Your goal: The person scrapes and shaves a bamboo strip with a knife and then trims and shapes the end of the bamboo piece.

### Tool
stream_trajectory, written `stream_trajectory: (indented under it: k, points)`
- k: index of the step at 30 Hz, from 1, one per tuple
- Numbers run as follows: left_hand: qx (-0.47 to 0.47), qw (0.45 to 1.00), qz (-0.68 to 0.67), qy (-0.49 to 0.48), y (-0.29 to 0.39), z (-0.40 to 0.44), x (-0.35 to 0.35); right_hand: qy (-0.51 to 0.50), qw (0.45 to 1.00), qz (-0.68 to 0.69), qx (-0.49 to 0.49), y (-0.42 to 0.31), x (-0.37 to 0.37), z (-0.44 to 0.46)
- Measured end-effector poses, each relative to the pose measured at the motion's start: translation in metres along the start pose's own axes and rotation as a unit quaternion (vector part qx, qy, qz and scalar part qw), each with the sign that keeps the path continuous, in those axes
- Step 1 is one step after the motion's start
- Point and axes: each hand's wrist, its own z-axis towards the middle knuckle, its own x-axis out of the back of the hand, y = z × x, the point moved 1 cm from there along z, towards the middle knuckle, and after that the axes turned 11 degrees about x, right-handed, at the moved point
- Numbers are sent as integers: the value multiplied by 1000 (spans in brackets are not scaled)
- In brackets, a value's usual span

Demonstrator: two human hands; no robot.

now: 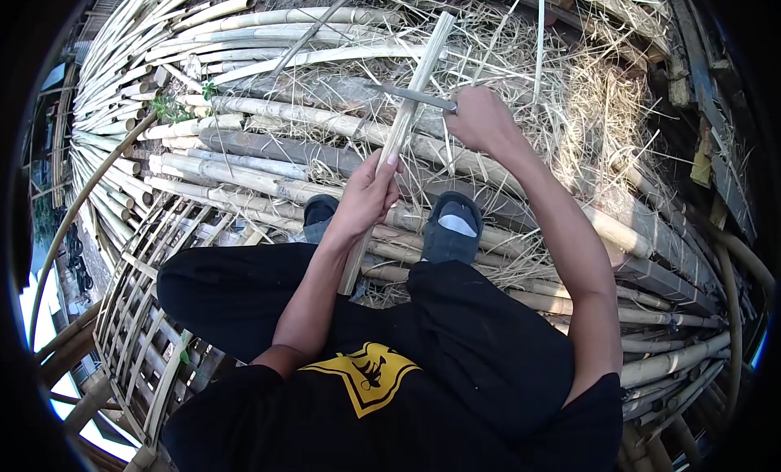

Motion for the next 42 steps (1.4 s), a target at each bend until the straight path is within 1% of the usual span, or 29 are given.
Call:
stream_trajectory:
  k: [2,4,5,7,8,10,12,15,16,18,20,22,24,26,27,28,29,30,32,33,34,35,36,38,39,41,42]
  points:
    - [1,1000,6,-1,-1,1,0,-54,995,-35,81,-11,-22,0]
    - [-30,998,34,45,-5,2,-1,-53,995,-24,82,-12,-31,1]
    - [-32,998,34,44,-6,4,-1,-52,995,-16,86,-12,-34,3]
    - [-43,989,102,98,-10,4,0,-43,994,-21,95,-6,-44,5]
    - [-42,989,102,97,-10,4,1,-33,994,-24,102,-4,-46,6]
    - [-57,975,169,135,-9,2,4,-25,994,-18,108,-7,-41,1]
    - [-56,970,187,147,-4,-2,0,-21,993,-14,114,-6,-40,-2]
    - [-58,958,229,161,-5,-7,-2,-44,993,-13,106,0,-42,1]
    - [-60,952,252,165,-5,-7,-2,-54,992,-39,106,1,-41,4]
    - [-54,955,242,161,-7,-9,-4,-69,990,-66,105,5,-41,7]
    - [-55,958,233,155,-2,-6,-4,-44,991,-94,85,8,-41,18]
    - [-62,952,239,184,6,-8,-5,-32,991,-99,90,10,-35,25]
    - [-53,956,232,170,5,-5,-2,-1,991,-106,78,12,-28,29]
    - [-92,949,240,182,4,-1,-3,-17,990,-120,68,15,-22,29]
    - [-58,953,241,176,11,-5,-4,3,992,-113,63,18,-22,32]
    - [-64,953,238,176,13,-3,-8,31,991,-116,59,25,-13,41]
    - [-52,962,219,157,10,-9,-11,11,996,-84,-15,35,-2,47]
    - [-41,968,205,140,8,-14,-11,53,992,-115,-12,55,13,51]
    - [-26,973,193,126,6,-19,-7,66,990,-124,-20,66,33,50]
    - [-31,976,182,114,8,-18,-7,68,990,-123,-20,66,31,50]
    - [-46,980,165,100,15,-12,-11,77,984,-159,-19,70,35,54]
    - [-24,972,207,110,18,-14,-12,77,979,-189,-22,74,32,50]
    - [-18,971,211,107,15,-20,-11,72,980,-185,-27,78,25,46]
    - [-36,968,223,112,18,-18,-13,102,979,-164,-67,94,34,60]
    - [-28,973,207,100,17,-21,-14,93,981,-164,-42,96,43,59]
    - [-49,973,205,96,22,-13,-10,89,981,-172,-34,94,57,64]
    - [-46,977,193,83,15,-18,-15,70,980,-181,-38,103,51,62]
